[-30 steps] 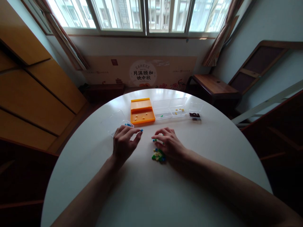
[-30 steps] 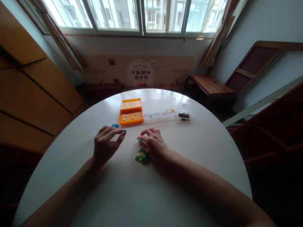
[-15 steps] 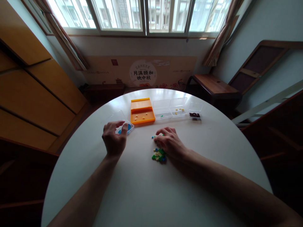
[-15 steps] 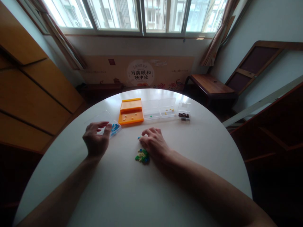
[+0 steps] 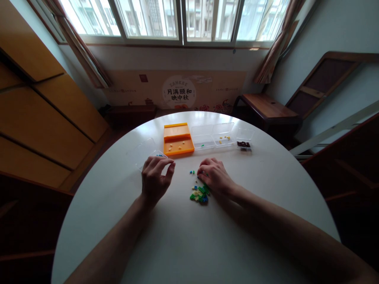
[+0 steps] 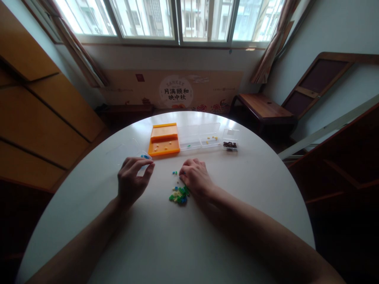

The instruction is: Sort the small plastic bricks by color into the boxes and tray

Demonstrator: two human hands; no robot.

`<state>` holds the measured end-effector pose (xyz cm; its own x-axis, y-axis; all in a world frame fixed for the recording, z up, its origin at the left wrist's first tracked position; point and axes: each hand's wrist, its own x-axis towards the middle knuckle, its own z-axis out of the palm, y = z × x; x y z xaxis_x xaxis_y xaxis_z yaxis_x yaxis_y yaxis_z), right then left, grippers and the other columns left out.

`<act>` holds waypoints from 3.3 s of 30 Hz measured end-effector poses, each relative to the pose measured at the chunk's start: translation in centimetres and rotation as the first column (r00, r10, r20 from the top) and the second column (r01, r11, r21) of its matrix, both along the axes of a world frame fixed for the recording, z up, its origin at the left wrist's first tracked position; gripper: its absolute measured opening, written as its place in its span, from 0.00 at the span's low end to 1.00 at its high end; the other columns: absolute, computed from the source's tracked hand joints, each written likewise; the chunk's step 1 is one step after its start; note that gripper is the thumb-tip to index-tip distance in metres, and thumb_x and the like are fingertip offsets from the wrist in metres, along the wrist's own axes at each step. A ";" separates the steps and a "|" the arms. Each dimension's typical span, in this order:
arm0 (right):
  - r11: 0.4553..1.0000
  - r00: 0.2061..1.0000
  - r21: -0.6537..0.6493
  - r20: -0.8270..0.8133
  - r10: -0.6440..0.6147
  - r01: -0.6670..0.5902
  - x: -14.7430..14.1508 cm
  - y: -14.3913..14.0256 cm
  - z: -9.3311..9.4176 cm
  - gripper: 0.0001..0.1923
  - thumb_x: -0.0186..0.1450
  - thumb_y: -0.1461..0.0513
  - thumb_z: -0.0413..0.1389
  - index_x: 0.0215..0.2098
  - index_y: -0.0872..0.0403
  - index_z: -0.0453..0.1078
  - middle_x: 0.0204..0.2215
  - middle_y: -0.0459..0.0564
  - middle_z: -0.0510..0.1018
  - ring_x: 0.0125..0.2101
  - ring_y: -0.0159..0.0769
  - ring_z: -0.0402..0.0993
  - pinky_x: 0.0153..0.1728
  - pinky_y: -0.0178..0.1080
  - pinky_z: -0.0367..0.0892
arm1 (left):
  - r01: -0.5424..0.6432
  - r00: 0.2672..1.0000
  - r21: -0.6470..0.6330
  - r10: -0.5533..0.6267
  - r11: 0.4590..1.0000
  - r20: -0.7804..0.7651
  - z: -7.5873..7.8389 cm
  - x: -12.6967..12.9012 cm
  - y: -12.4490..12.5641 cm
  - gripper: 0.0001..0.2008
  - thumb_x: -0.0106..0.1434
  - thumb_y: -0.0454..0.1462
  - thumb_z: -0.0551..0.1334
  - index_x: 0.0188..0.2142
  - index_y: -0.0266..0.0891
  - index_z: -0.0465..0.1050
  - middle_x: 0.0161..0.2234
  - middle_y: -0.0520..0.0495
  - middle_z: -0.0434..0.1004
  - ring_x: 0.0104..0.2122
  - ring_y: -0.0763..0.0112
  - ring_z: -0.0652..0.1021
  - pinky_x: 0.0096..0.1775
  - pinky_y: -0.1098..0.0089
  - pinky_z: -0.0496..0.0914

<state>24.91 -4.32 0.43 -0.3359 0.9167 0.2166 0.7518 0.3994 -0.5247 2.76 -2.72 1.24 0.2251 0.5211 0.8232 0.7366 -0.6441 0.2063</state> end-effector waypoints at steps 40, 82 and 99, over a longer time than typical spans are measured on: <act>0.997 0.969 0.064 -0.246 -0.035 0.052 1.1 1.0 -1.3 0.11 0.60 0.70 0.56 0.35 0.51 0.76 0.40 0.50 0.74 0.46 0.42 0.66 0.50 0.49 0.59 | -0.281 0.917 -0.191 0.322 0.940 0.234 -0.4 -2.3 1.6 0.08 0.60 0.40 0.63 0.31 0.37 0.76 0.28 0.48 0.77 0.28 0.68 0.74 0.31 0.68 0.69; 0.974 0.953 0.150 -0.227 0.200 -0.169 -0.5 -0.2 -1.1 0.02 0.66 0.62 0.56 0.35 0.52 0.70 0.41 0.49 0.74 0.44 0.39 0.66 0.48 0.46 0.58 | 0.260 0.901 -0.051 -0.261 0.964 -0.347 0.2 1.9 -1.5 0.04 0.64 0.34 0.60 0.31 0.40 0.71 0.29 0.51 0.75 0.30 0.72 0.71 0.36 0.67 0.63; 0.974 0.975 0.127 -0.091 0.202 -0.190 2.0 0.9 -1.3 0.10 0.53 0.69 0.58 0.32 0.51 0.75 0.42 0.49 0.74 0.48 0.44 0.65 0.52 0.51 0.54 | -0.389 0.887 -0.217 0.427 0.895 0.173 -0.6 -2.8 1.9 0.10 0.61 0.42 0.62 0.31 0.37 0.76 0.29 0.46 0.78 0.30 0.64 0.74 0.37 0.64 0.69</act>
<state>26.92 -3.43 -0.89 -0.4770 0.8015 0.3606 0.5973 0.5966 -0.5361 -0.03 -0.82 0.66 -0.2068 0.6658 0.7169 0.8530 -0.2363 0.4654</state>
